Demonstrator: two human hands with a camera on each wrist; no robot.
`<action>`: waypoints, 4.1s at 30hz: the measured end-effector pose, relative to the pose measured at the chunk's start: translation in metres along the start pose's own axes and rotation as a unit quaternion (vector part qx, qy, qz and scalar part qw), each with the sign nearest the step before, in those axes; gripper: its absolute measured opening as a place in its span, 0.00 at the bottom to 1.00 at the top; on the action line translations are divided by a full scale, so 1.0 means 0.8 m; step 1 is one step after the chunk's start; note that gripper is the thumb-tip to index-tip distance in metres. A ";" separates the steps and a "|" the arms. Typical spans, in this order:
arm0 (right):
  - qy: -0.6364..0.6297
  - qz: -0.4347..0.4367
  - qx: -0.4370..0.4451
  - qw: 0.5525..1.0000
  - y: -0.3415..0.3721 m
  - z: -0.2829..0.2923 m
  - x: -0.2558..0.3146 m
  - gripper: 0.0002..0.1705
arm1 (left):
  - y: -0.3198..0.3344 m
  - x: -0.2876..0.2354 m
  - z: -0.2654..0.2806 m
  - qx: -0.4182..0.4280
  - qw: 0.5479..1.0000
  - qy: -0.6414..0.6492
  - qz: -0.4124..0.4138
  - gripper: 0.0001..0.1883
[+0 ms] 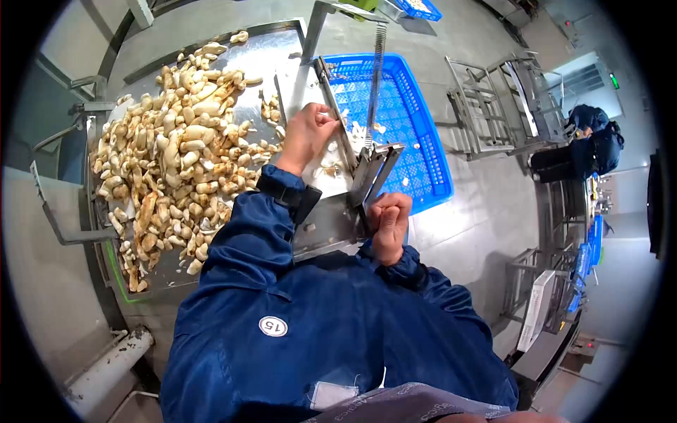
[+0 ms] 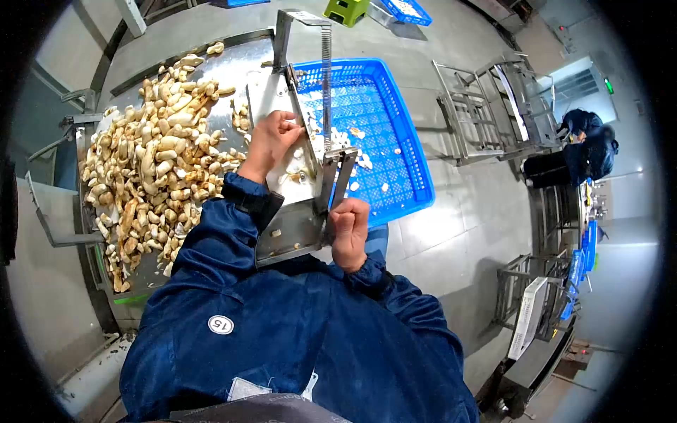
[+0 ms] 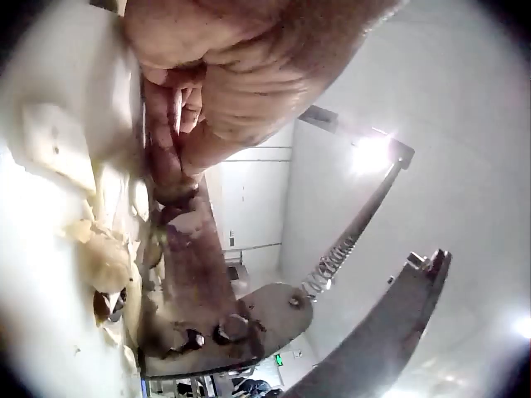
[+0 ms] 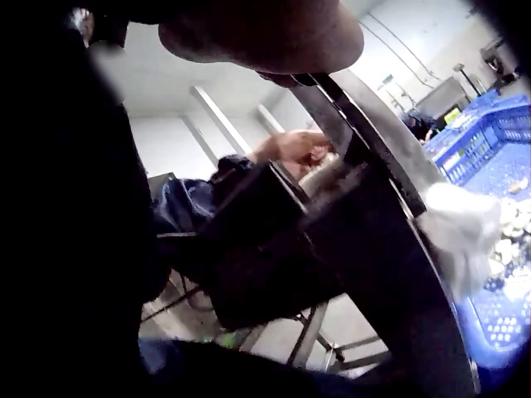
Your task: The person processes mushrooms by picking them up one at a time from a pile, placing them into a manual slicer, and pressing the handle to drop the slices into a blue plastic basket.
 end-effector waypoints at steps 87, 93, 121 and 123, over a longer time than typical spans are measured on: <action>-0.093 -0.164 0.017 0.982 -0.059 -0.019 0.065 0.10 | -0.021 -0.001 -0.008 -0.014 0.999 -0.044 0.026 0.08; -0.027 -0.021 0.008 0.999 0.011 0.017 -0.020 0.11 | -0.030 0.017 -0.012 0.009 0.998 0.014 0.058 0.13; -0.038 0.068 0.025 0.997 0.017 0.022 -0.041 0.10 | -0.044 0.013 0.118 -0.126 0.921 -0.364 -0.060 0.10; -0.027 0.065 0.023 0.997 0.018 0.020 -0.041 0.11 | -0.037 -0.009 0.115 -0.162 0.933 -0.308 -0.091 0.09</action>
Point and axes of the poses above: each hand's wrist, its own y-axis away from the middle knuckle, its own z-axis out of the back of the hand, x = y × z, the point moved 5 cm from there along -y, towards the middle knuckle, and after that the axes turned 13 degrees about -x, right-handed, at the moved point
